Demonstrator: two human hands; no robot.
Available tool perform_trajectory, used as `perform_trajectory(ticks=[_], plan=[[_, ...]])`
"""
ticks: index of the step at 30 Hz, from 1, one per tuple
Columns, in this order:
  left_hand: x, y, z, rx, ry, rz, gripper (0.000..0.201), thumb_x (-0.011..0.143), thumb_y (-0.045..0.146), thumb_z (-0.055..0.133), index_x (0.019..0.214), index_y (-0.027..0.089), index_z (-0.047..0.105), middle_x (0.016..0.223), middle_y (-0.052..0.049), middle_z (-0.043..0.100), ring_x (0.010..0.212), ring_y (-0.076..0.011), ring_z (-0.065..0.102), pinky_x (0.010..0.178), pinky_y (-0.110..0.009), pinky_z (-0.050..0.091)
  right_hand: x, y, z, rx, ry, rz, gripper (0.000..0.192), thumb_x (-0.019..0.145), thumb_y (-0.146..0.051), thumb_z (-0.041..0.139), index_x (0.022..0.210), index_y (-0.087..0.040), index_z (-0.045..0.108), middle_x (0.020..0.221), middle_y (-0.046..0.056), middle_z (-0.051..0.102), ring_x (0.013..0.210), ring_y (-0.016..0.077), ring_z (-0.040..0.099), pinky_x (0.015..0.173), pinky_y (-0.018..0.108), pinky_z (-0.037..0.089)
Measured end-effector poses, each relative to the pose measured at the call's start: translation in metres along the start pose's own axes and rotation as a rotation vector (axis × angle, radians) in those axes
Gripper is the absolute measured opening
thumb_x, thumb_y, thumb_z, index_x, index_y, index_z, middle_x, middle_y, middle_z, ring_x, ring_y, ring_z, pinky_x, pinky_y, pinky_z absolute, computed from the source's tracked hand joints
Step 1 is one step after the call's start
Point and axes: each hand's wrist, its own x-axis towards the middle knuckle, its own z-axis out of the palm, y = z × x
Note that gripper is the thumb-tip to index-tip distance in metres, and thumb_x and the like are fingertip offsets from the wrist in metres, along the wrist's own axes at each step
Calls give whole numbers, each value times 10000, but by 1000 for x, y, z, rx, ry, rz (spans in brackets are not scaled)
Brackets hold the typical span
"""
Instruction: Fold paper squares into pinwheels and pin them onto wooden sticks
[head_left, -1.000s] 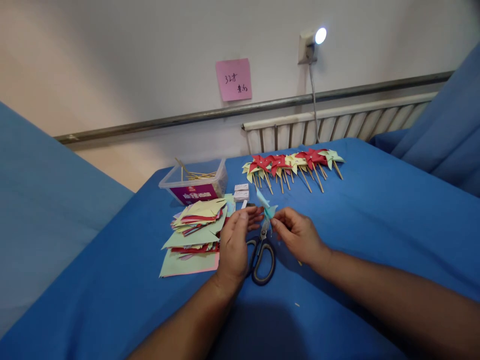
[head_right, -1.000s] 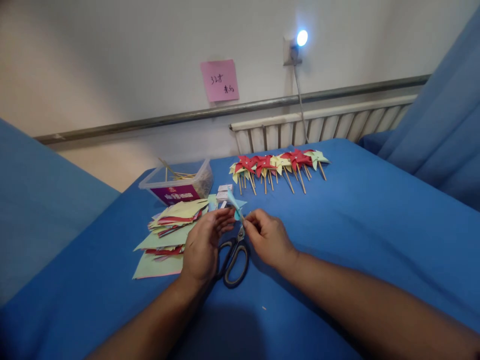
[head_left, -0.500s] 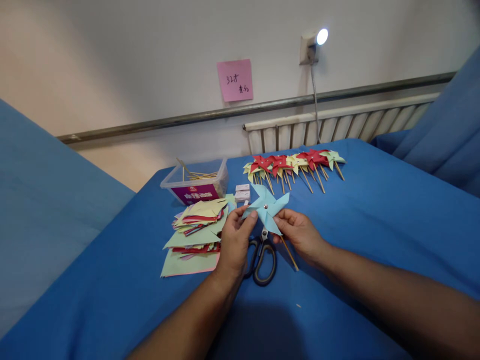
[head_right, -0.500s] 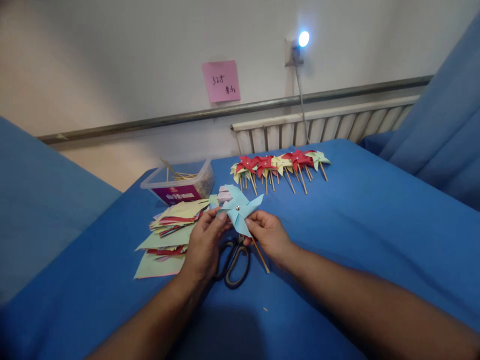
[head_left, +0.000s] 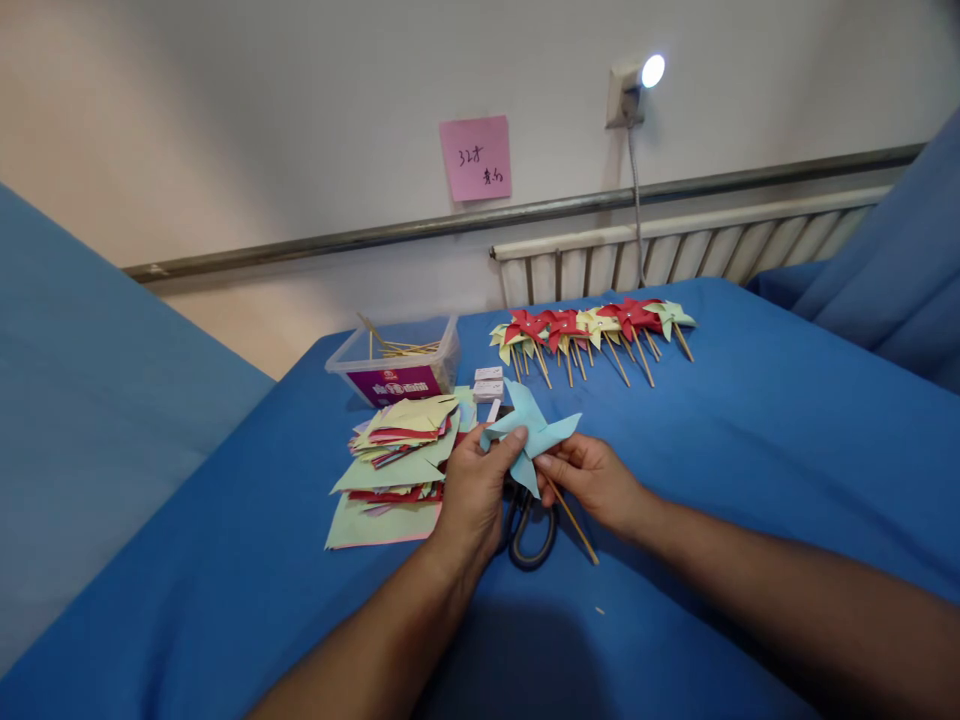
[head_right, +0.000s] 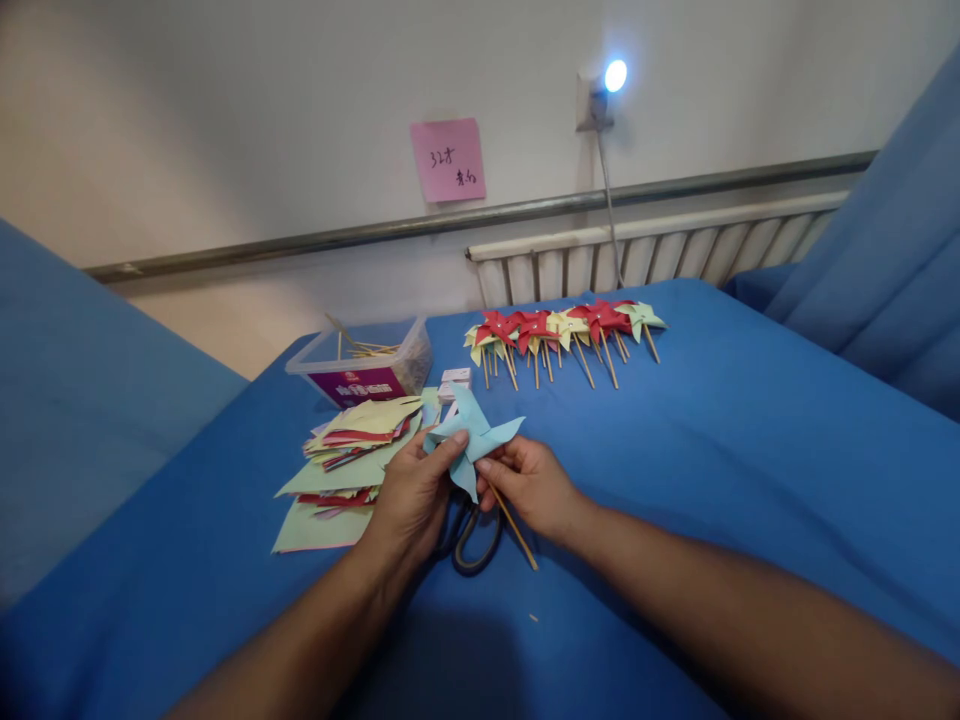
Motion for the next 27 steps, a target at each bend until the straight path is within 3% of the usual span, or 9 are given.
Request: perform_trajectory(ticks=[6, 19, 27], plan=[[-1, -1, 2, -20, 21, -23, 292, 673, 307, 805, 851, 139, 644, 709, -5, 657, 599, -118, 589, 596, -244, 471, -3, 1, 1, -23, 18, 6, 364, 721, -502, 733, 778, -173, 588, 608, -38, 608, 491, 111, 591, 533, 266, 498], [0, 0, 4, -136, -58, -109, 269, 697, 229, 789, 907, 122, 660, 792, -46, 683, 689, -146, 618, 674, -269, 502, 1, 3, -2, -37, -25, 16, 364, 733, -510, 722, 748, -158, 630, 587, -15, 624, 512, 122, 599, 547, 264, 483], [2, -1, -1, -218, -158, -131, 153, 743, 206, 739, 856, 130, 669, 772, -31, 642, 664, -136, 581, 584, -253, 485, 1, 4, -2, 43, 53, 6, 371, 700, -502, 763, 762, -164, 625, 645, -15, 641, 511, 108, 600, 548, 260, 497]])
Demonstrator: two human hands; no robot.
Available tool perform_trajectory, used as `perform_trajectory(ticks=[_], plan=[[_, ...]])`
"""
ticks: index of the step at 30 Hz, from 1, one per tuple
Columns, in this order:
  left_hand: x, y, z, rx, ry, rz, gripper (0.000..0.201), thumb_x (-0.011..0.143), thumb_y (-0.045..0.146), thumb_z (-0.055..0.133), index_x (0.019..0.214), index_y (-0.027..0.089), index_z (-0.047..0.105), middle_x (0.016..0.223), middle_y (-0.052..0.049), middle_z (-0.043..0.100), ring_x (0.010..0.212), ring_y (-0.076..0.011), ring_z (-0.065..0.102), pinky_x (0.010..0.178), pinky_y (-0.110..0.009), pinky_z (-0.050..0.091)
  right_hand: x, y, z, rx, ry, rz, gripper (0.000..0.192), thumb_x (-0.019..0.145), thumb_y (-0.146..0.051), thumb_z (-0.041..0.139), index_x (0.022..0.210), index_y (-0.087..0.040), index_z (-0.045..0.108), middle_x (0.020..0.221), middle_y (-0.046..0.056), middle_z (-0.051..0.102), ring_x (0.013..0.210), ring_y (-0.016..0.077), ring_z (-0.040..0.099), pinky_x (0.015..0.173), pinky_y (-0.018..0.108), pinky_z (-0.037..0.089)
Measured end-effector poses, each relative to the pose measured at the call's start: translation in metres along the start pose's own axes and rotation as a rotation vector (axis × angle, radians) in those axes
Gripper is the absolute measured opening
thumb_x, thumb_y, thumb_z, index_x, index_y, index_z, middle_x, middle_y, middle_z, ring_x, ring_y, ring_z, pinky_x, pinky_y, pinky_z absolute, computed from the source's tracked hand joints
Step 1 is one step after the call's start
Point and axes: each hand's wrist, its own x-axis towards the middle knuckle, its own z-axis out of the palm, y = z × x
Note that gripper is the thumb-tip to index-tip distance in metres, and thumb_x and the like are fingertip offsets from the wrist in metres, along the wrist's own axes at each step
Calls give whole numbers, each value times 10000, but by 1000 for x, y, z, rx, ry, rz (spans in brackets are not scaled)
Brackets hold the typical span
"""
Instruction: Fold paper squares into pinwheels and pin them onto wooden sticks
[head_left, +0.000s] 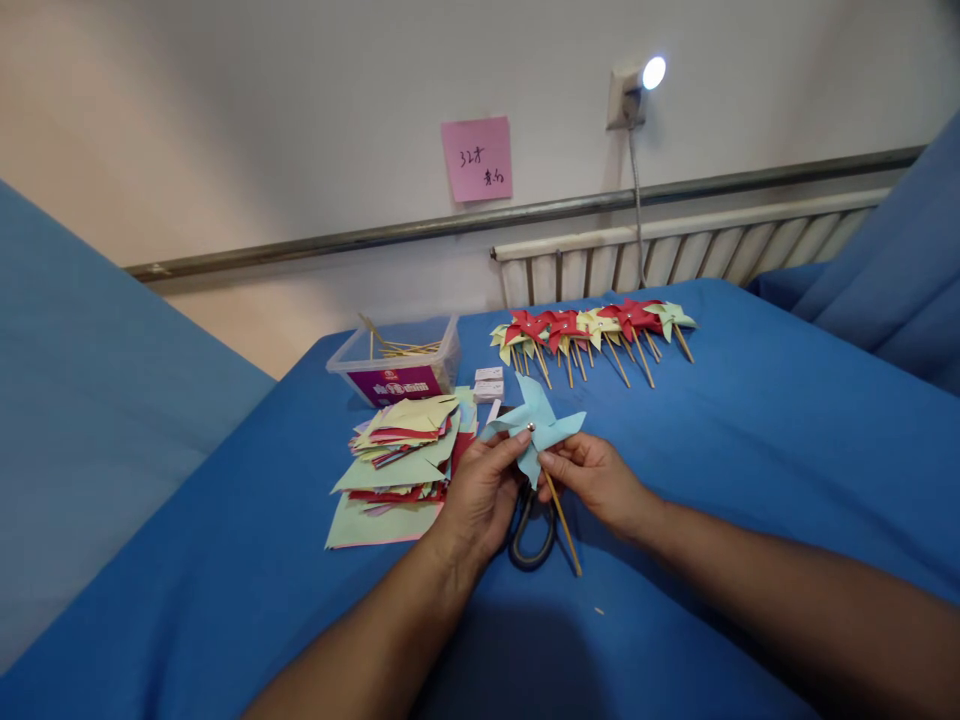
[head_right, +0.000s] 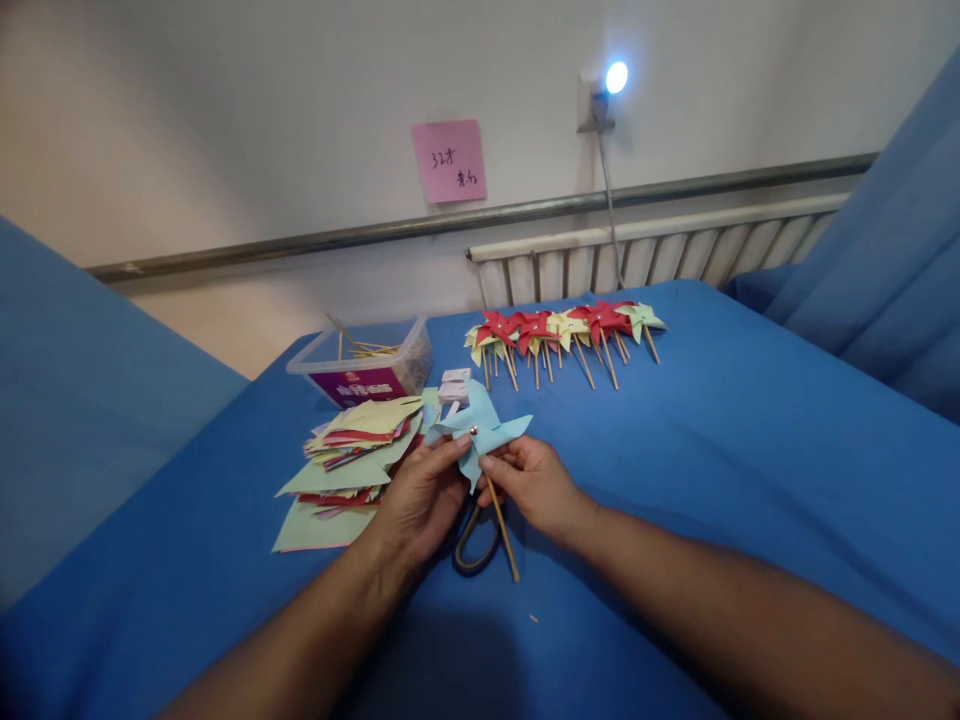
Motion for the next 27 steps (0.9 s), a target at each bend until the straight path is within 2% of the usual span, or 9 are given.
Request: perform_trajectory(ticks=[6, 11, 17, 22, 27], plan=[[0, -4, -1, -10, 26, -33, 206, 729, 246, 751, 879, 145, 654, 774, -33, 641, 647, -159, 587, 497, -256, 456, 2, 5, -1, 58, 61, -8, 353, 695, -460, 780, 844, -163, 662, 710, -4, 663, 553, 108, 597, 563, 265, 505], [0, -5, 3, 54, 107, 24, 250, 706, 276, 778, 870, 134, 653, 785, -42, 663, 612, -138, 581, 489, -238, 441, 2, 5, 0, 0, -13, 48, 384, 703, -495, 766, 813, -147, 649, 635, -6, 644, 527, 128, 625, 507, 243, 454], [-4, 0, 8, 92, 121, 51, 217, 722, 287, 759, 817, 131, 643, 694, -23, 649, 538, -119, 557, 483, -234, 435, 0, 3, 2, 15, -106, 77, 387, 701, -491, 772, 803, -142, 640, 673, -2, 647, 560, 133, 658, 500, 230, 465], [-4, 2, 7, 67, 224, 67, 239, 659, 238, 807, 731, 146, 598, 681, -1, 642, 602, -121, 588, 577, -239, 479, -4, 8, 3, -3, -237, 123, 373, 696, -458, 787, 764, -142, 601, 630, -3, 648, 530, 111, 627, 490, 215, 478], [-2, -1, 3, 101, 208, -3, 254, 653, 270, 810, 733, 146, 604, 686, -11, 639, 606, -131, 593, 585, -249, 469, -4, 12, 1, -57, -256, 148, 388, 720, -487, 756, 730, -137, 589, 592, -13, 615, 477, 92, 588, 439, 194, 441]])
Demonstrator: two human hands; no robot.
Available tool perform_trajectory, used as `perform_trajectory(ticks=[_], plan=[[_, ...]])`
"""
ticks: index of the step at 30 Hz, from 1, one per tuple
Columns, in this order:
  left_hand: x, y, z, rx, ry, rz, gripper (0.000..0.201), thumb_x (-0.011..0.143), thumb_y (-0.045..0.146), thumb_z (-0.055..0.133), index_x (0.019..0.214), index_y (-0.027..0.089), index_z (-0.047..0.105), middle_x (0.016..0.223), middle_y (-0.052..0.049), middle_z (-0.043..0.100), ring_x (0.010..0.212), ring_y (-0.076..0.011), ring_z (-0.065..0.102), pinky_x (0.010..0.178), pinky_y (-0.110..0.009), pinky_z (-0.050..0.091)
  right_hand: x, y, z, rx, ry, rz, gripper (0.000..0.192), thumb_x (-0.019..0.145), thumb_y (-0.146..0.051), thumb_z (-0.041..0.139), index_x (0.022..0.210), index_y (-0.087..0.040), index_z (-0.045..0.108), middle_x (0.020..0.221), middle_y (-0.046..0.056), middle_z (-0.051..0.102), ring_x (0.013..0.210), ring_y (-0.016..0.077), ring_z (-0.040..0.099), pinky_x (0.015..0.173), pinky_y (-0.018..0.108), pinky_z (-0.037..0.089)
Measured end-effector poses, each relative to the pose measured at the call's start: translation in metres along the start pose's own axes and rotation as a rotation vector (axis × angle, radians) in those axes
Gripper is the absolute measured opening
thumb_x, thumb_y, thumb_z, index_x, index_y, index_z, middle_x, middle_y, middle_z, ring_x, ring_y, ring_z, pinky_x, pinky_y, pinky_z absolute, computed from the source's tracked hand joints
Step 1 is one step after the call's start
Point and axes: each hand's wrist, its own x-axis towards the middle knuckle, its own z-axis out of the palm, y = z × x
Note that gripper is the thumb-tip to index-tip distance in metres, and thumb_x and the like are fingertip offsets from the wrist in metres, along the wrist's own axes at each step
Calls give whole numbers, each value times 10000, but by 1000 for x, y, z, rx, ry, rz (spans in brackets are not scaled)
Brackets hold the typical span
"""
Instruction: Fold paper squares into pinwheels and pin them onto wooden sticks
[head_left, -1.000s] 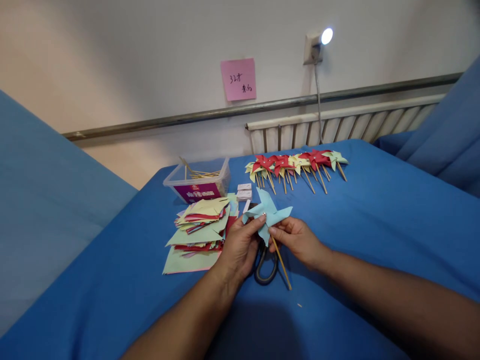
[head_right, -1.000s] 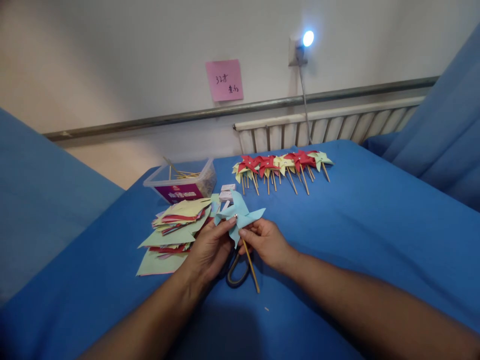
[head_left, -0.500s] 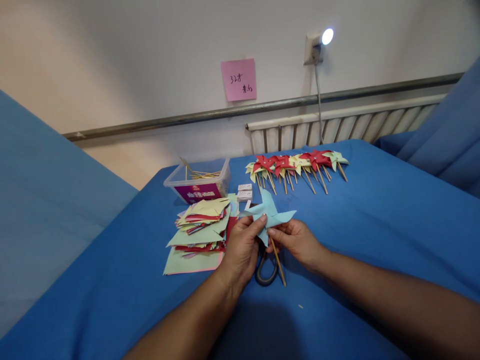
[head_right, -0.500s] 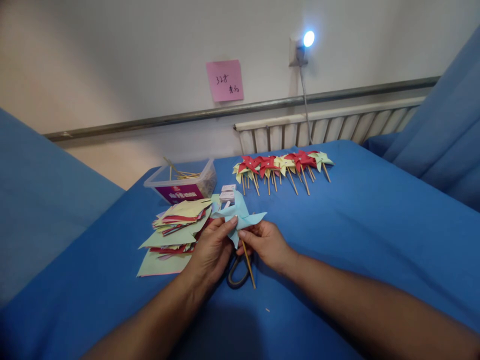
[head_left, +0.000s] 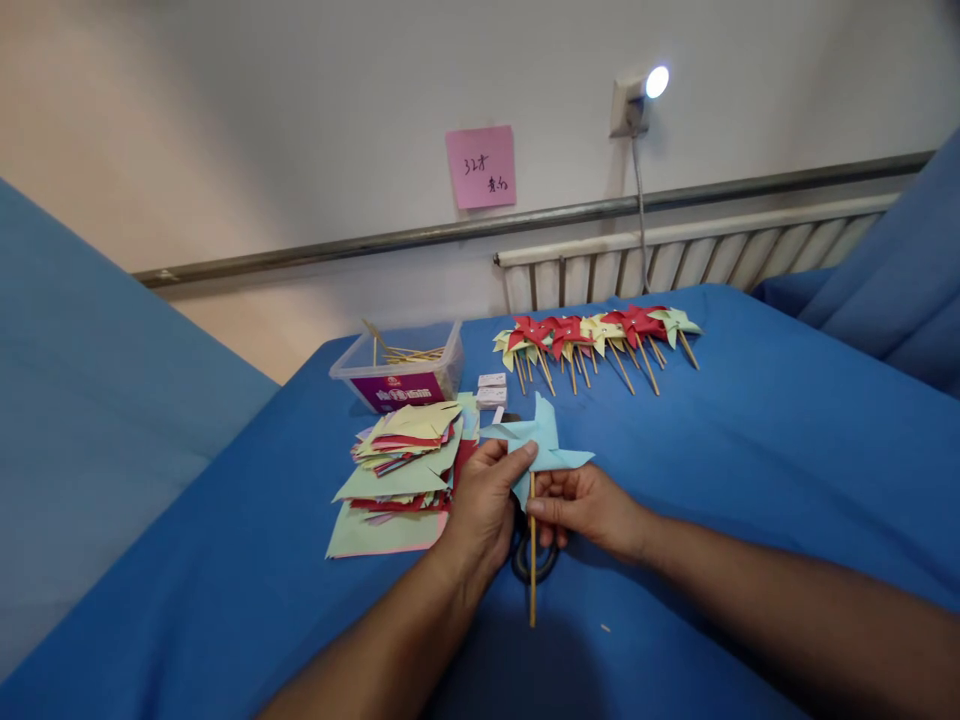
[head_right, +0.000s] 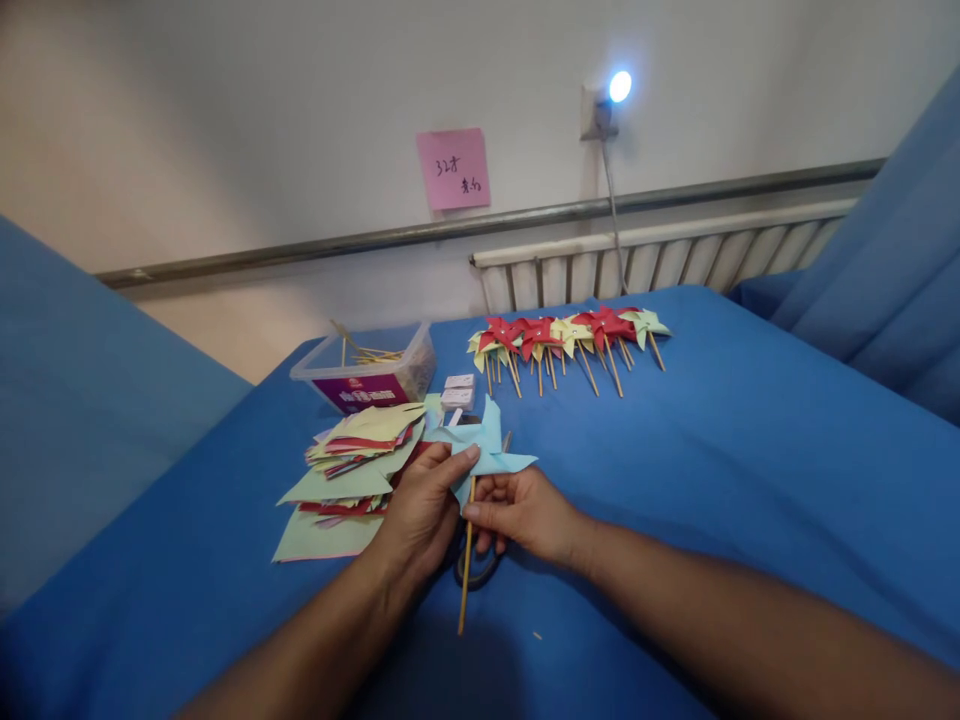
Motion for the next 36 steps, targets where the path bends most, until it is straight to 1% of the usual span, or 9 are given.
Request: perform_trajectory(ticks=[3, 8, 13, 17, 20, 23, 31, 36], plan=[[1, 0, 0, -1, -21, -26, 250, 654, 276, 808, 743, 144, 616, 700, -15, 644, 620, -129, 592, 595, -245, 464, 0, -1, -1, -8, 22, 5, 402, 734, -514, 732, 725, -139, 589, 576, -28, 589, 457, 79, 560, 425, 186, 423], [0, 3, 3, -52, -27, 31, 230, 678, 275, 787, 673, 149, 594, 655, 8, 621, 622, -110, 573, 639, -233, 463, 0, -6, -3, -54, 17, -3, 419, 750, -548, 700, 693, -154, 571, 539, -34, 572, 454, 78, 542, 439, 189, 427], [0, 2, 2, -13, -19, 47, 256, 664, 289, 796, 653, 151, 580, 626, 8, 614, 585, -117, 563, 591, -242, 442, 0, -5, -3, -64, 4, 6, 429, 736, -560, 702, 680, -158, 564, 539, -35, 573, 438, 76, 535, 429, 191, 417], [1, 1, 0, 17, -20, 40, 251, 666, 287, 794, 680, 144, 588, 631, -1, 616, 572, -121, 562, 568, -246, 436, 0, -3, -3, -68, 16, -4, 416, 726, -542, 717, 689, -161, 556, 539, -42, 564, 428, 76, 529, 415, 191, 401], [2, 1, -1, 25, -48, 25, 249, 671, 298, 790, 714, 141, 601, 669, -18, 637, 603, -136, 586, 588, -258, 452, -1, -2, -3, -75, 33, -11, 407, 734, -532, 713, 695, -162, 550, 546, -41, 565, 430, 75, 526, 419, 194, 401], [2, 1, -1, 34, -74, 9, 256, 673, 307, 789, 738, 139, 607, 679, -24, 643, 596, -137, 587, 567, -253, 445, -1, -1, -4, -74, 44, -26, 397, 735, -523, 713, 695, -164, 548, 548, -43, 562, 431, 75, 521, 425, 198, 401], [5, -2, -3, 71, -45, -12, 288, 632, 301, 816, 680, 145, 579, 603, -10, 616, 499, -119, 553, 493, -236, 412, 0, 0, -1, -66, 68, -15, 374, 713, -504, 728, 701, -167, 566, 594, -38, 569, 456, 77, 535, 436, 204, 413], [5, -1, -3, 84, -57, -32, 308, 610, 301, 829, 638, 151, 561, 543, 2, 588, 442, -116, 529, 446, -233, 397, 0, -1, 1, -73, 70, -51, 355, 710, -490, 731, 699, -178, 563, 599, -43, 572, 448, 76, 527, 443, 212, 428]])
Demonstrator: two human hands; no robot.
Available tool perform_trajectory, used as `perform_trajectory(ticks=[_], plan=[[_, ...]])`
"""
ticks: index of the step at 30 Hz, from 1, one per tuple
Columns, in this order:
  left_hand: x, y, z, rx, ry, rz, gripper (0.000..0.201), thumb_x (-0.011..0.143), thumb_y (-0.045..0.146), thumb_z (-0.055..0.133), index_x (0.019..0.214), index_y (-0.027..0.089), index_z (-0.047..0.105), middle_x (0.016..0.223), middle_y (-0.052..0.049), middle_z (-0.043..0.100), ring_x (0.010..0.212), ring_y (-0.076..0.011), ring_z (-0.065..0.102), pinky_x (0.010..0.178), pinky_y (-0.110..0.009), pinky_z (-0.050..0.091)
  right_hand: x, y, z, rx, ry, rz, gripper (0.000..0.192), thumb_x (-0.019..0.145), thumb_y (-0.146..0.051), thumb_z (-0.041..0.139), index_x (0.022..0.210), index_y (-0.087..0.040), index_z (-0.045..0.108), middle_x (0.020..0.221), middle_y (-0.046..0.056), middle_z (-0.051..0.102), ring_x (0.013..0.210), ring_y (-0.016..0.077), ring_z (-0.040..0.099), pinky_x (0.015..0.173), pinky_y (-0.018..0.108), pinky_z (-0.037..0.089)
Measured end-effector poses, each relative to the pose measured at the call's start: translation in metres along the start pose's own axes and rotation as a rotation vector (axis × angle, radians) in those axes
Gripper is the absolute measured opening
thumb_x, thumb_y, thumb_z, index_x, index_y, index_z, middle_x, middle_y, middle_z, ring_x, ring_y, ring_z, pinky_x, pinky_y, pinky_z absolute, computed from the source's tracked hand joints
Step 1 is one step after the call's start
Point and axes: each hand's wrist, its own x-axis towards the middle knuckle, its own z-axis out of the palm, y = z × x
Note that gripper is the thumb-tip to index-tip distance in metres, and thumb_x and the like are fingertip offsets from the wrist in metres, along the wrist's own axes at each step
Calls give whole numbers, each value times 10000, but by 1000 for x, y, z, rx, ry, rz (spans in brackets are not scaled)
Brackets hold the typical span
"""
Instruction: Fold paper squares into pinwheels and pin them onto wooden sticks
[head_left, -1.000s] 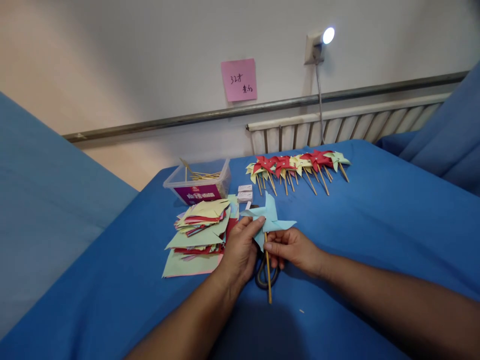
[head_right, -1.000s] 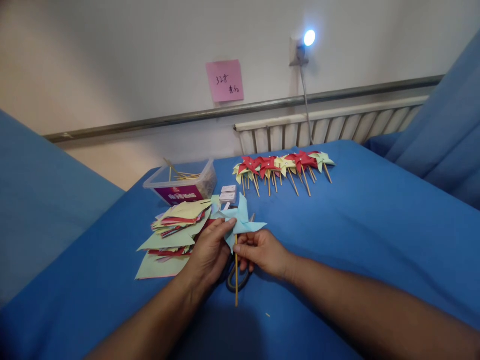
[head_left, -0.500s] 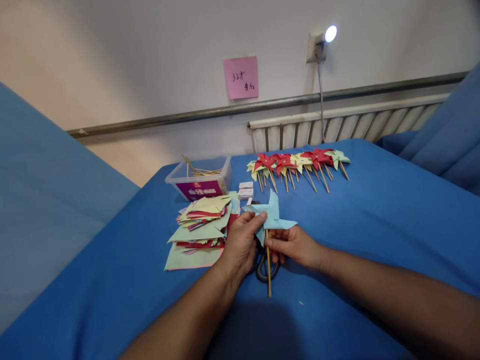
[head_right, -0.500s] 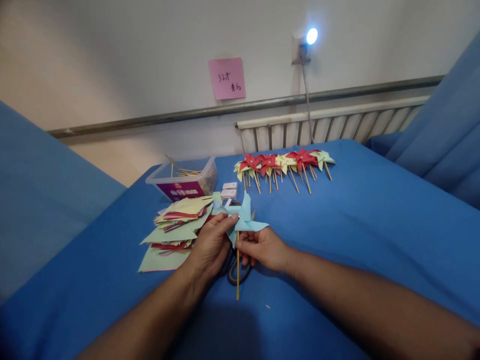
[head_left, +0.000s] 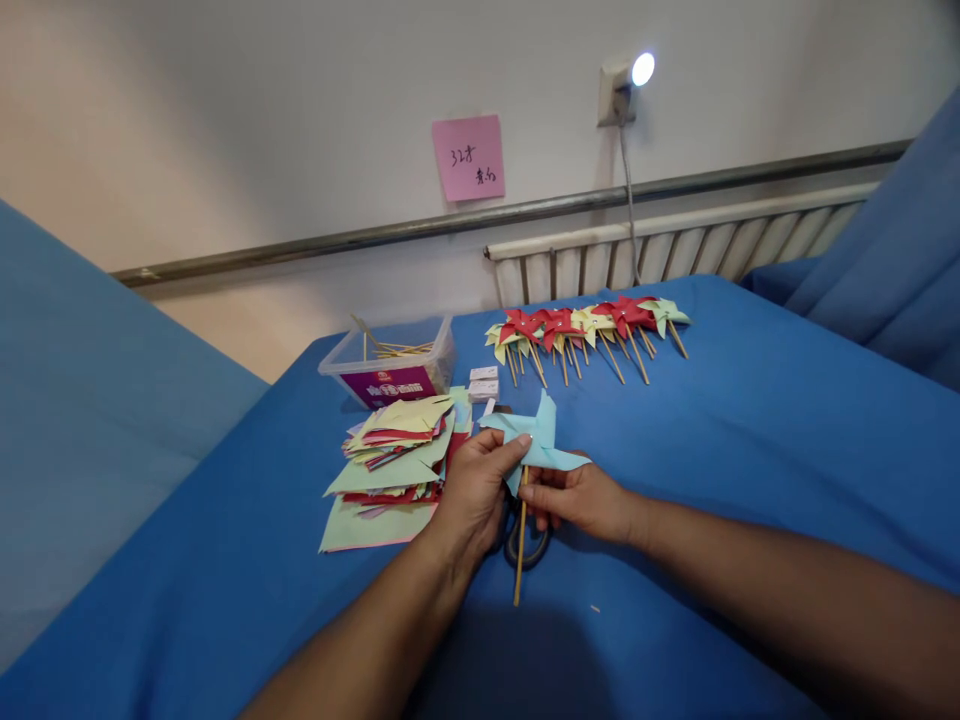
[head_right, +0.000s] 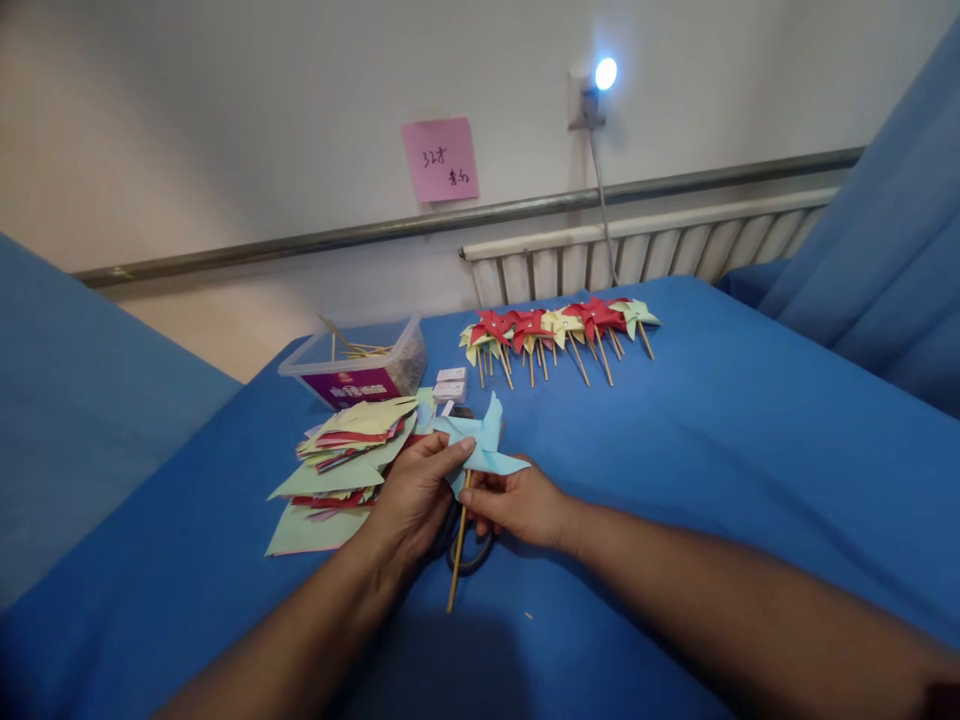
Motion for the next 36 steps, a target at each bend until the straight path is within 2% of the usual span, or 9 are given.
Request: perform_trajectory(ticks=[4, 12, 15, 19, 23, 26, 31, 36], plan=[[-1, 0, 1, 9, -27, -22, 317, 616, 321, 822, 629, 158, 550, 501, 10, 565, 392, -116, 500, 399, -233, 381, -1, 0, 1, -7, 8, -9, 361, 713, -502, 728, 706, -178, 567, 602, -41, 574, 455, 79, 533, 442, 213, 429], [-3, 0, 0, 19, -11, 17, 286, 647, 322, 803, 667, 154, 572, 541, 3, 585, 426, -122, 527, 405, -232, 399, 0, 2, -2, -8, 11, 2, 404, 705, -533, 734, 729, -163, 572, 612, -38, 571, 458, 77, 539, 413, 199, 395], [-1, 2, -2, 5, 12, 50, 261, 653, 309, 803, 717, 140, 616, 608, -22, 634, 493, -132, 570, 466, -238, 429, 3, 1, -4, 24, 90, -44, 407, 682, -510, 767, 781, -171, 564, 616, -48, 574, 457, 76, 533, 411, 197, 393], [1, 3, -3, -42, 37, 65, 249, 637, 283, 815, 729, 133, 640, 675, -39, 675, 576, -141, 612, 582, -256, 476, 6, -1, -8, 80, 259, -85, 462, 632, -462, 821, 862, -195, 522, 608, -53, 616, 467, 94, 556, 449, 217, 437], [1, 2, -2, -79, 33, 50, 227, 632, 250, 812, 719, 133, 638, 698, -42, 686, 628, -149, 629, 659, -273, 490, 9, -2, -11, 82, 359, -123, 458, 669, -487, 789, 914, -197, 532, 633, -37, 632, 475, 105, 577, 462, 229, 442], [2, 1, -2, -108, 36, 41, 229, 627, 228, 811, 739, 133, 636, 714, -42, 688, 643, -150, 627, 671, -278, 489, 9, -1, -12, 56, 377, -142, 442, 693, -479, 773, 934, -193, 537, 623, -41, 619, 487, 107, 580, 476, 233, 443], [2, 0, -2, -122, 44, 27, 230, 637, 212, 803, 776, 127, 639, 744, -45, 691, 672, -153, 634, 678, -274, 491, 4, -1, -8, -70, 324, -172, 491, 657, -363, 821, 1018, -198, 533, 809, -4, 685, 650, 137, 636, 591, 260, 497], [1, -1, -1, -114, 54, 19, 233, 631, 204, 805, 762, 125, 630, 731, -45, 690, 672, -153, 637, 696, -277, 493, 5, 1, -11, -213, 396, -194, 400, 706, -364, 777, 991, -195, 553, 790, -1, 674, 658, 146, 627, 612, 275, 499]])
